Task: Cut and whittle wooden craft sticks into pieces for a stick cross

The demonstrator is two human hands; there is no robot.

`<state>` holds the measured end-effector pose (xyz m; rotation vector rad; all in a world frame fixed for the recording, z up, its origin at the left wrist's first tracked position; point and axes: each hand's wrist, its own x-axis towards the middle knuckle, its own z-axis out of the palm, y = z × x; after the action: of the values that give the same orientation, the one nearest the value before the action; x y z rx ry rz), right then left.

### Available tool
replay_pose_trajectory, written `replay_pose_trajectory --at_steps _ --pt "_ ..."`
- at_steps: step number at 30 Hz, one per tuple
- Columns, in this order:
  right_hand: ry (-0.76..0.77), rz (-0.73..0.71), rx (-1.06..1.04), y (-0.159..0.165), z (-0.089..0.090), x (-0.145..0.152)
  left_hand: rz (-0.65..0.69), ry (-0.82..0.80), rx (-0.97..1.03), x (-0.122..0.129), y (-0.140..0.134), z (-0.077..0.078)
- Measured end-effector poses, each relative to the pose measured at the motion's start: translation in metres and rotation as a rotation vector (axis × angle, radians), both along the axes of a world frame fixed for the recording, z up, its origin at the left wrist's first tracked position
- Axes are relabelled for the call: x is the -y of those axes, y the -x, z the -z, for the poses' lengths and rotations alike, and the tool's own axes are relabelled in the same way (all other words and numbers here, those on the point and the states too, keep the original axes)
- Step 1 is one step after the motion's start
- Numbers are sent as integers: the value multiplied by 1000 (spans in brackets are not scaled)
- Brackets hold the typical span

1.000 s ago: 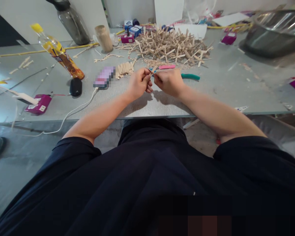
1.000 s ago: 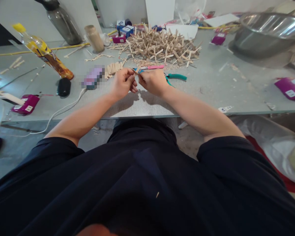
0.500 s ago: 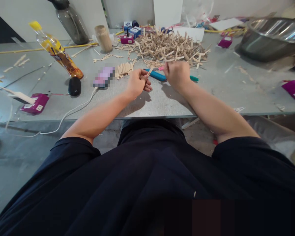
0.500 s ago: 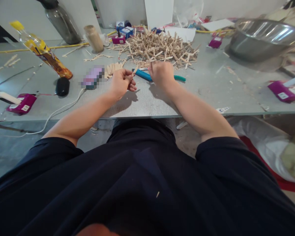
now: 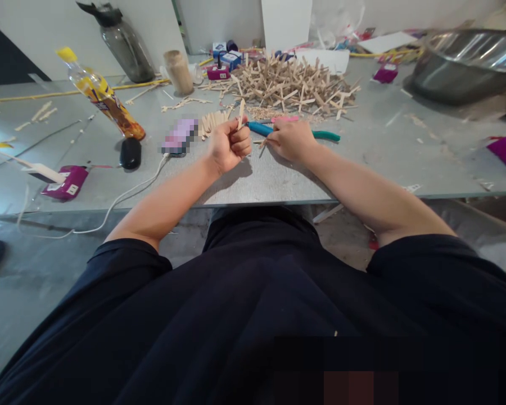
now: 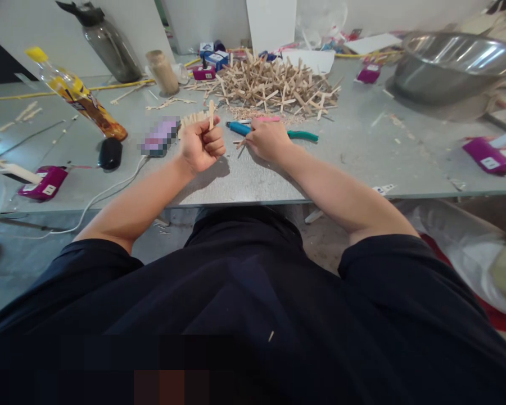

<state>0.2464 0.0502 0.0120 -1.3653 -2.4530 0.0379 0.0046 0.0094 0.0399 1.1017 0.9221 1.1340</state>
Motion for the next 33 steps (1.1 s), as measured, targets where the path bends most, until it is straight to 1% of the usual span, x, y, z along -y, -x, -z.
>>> replay_pose_trajectory --at_steps 3,6,8,11,13,15,19,21,26,30,32,33 --pt "-12 14 -27 -2 0 -1 23 13 27 7 -1 -6" --pt "-46 71 -101 -3 1 -4 46 50 55 13 -1 -12" --pt "-51 109 -121 -3 1 -7 51 44 20 15 0 -14" --pt "-17 179 -90 -1 1 -12 74 16 -25 17 0 -16" --pt "15 229 -61 0 2 -16 100 42 19 17 0 -16" --pt "47 253 -40 0 3 -20 118 100 115 17 -1 -16" --pt "75 239 -2 1 5 -25 154 185 333 16 -4 -13" --pt "71 229 13 1 7 -27 159 207 383 17 -6 -13" --pt "60 182 49 4 15 -30 138 192 380 20 -10 -16" --pt "28 174 28 2 21 -32 93 175 359 21 -13 -14" --pt "26 171 -15 -4 19 -36 46 152 351 21 -15 -12" --pt "45 162 -81 -8 17 -38 20 132 351 22 -16 -11"
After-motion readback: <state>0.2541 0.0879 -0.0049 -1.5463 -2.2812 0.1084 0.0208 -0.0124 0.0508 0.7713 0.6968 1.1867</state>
